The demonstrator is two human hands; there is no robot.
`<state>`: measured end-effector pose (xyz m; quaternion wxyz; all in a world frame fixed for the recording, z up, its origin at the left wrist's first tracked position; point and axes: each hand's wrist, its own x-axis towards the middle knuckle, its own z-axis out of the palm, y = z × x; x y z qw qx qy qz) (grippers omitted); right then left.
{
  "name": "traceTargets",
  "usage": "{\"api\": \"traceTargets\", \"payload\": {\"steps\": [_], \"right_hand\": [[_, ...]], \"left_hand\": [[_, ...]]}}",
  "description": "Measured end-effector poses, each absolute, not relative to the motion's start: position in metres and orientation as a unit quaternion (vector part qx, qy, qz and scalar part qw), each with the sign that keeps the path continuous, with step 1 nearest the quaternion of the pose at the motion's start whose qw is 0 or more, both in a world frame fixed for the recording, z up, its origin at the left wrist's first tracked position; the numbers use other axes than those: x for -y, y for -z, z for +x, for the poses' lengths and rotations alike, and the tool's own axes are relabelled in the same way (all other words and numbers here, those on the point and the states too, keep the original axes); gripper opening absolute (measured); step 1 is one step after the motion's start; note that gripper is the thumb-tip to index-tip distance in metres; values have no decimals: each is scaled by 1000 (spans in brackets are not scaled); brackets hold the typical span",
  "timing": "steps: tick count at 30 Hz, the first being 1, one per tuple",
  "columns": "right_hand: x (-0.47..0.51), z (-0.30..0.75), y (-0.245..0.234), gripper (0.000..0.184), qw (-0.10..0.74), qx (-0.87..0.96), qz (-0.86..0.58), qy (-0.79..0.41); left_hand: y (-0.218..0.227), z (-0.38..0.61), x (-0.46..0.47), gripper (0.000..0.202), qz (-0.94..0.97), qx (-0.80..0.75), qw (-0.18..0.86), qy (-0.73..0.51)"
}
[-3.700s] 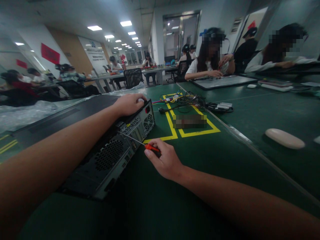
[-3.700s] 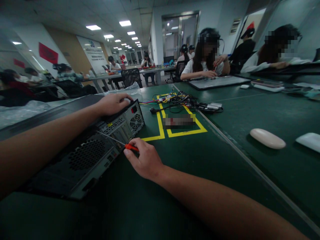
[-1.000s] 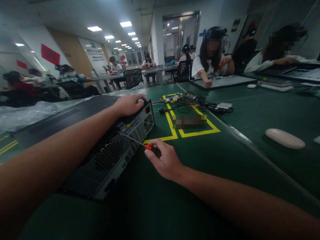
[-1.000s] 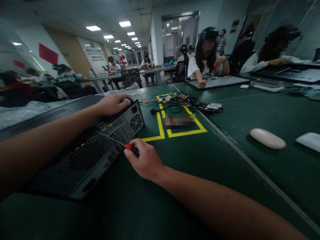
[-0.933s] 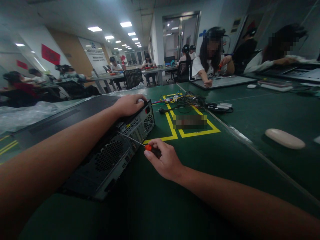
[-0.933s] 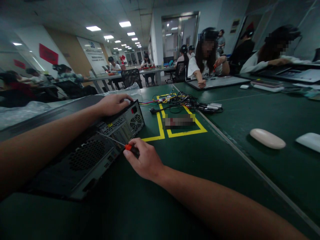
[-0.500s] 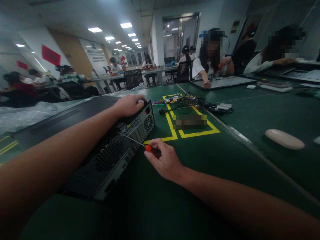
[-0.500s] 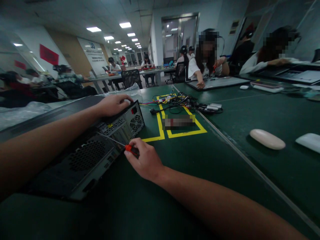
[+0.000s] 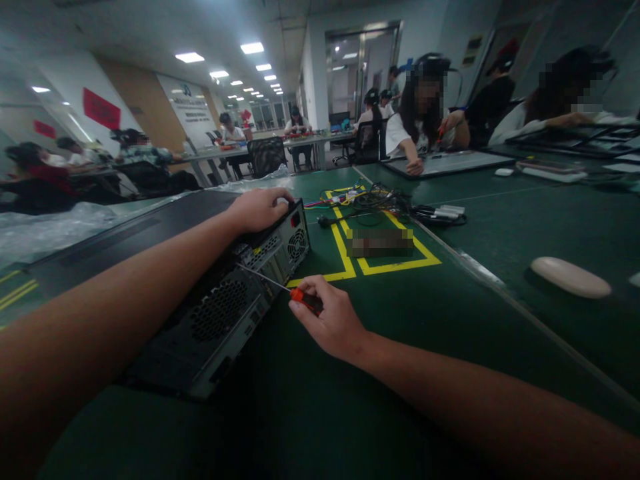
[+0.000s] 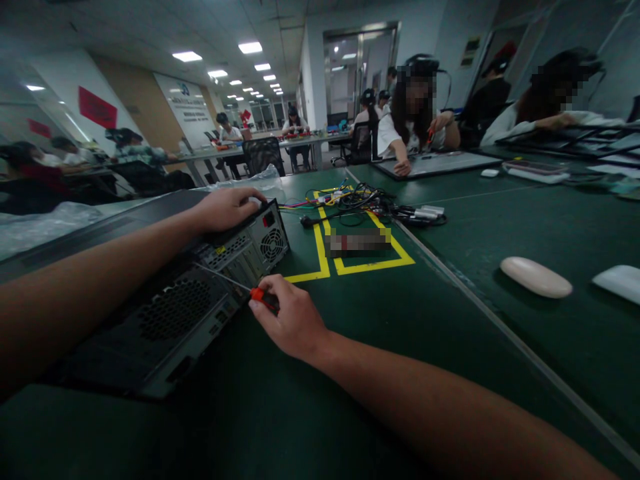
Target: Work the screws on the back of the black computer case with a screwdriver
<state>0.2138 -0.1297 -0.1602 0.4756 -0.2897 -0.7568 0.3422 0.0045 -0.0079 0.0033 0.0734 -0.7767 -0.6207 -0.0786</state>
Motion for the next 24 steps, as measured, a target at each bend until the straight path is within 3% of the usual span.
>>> {"api": "traceTargets", "payload": {"steps": [24], "right_hand": [[132, 216, 157, 17, 463, 770, -309, -314]], "left_hand": [[-4, 5, 8, 59, -777, 621, 80, 62]]}}
